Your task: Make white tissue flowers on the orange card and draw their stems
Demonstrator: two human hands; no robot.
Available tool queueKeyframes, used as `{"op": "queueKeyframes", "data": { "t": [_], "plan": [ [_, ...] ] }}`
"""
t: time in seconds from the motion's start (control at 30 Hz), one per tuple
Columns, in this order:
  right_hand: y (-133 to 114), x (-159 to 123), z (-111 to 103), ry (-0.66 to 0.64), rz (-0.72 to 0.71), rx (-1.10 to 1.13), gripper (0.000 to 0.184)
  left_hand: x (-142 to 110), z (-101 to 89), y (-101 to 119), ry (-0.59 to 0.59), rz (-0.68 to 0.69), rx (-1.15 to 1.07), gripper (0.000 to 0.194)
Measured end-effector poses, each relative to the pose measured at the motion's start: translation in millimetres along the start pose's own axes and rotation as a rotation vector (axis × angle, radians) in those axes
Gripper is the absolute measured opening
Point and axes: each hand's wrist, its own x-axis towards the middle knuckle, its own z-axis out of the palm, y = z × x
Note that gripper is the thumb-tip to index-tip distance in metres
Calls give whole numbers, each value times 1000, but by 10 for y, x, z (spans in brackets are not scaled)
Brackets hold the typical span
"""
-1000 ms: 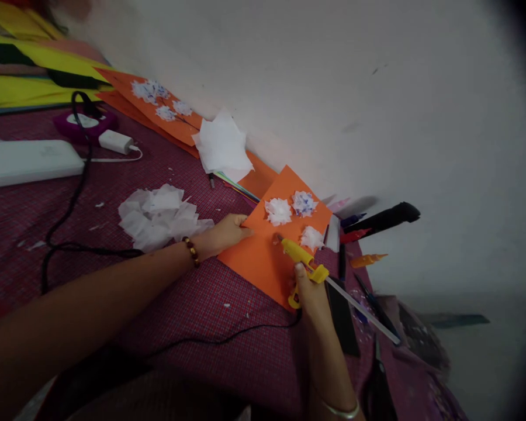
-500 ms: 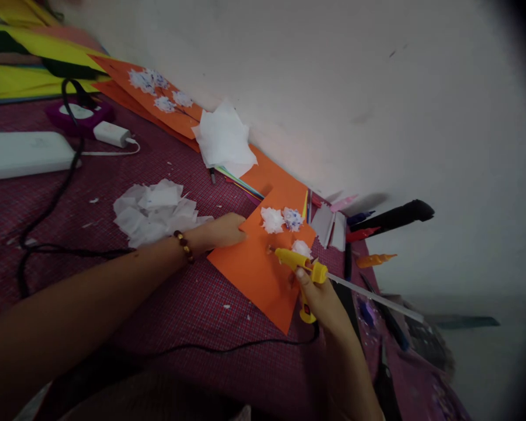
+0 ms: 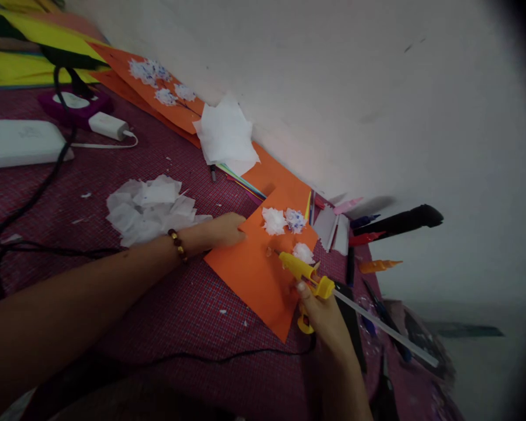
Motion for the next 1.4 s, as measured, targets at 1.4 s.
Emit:
{"op": "queueKeyframes", "data": {
  "t": [1.4],
  "plan": [
    [54,4,66,-54,17,126,39,-20,-31,63,-131,-13,364,25]
  ]
}}
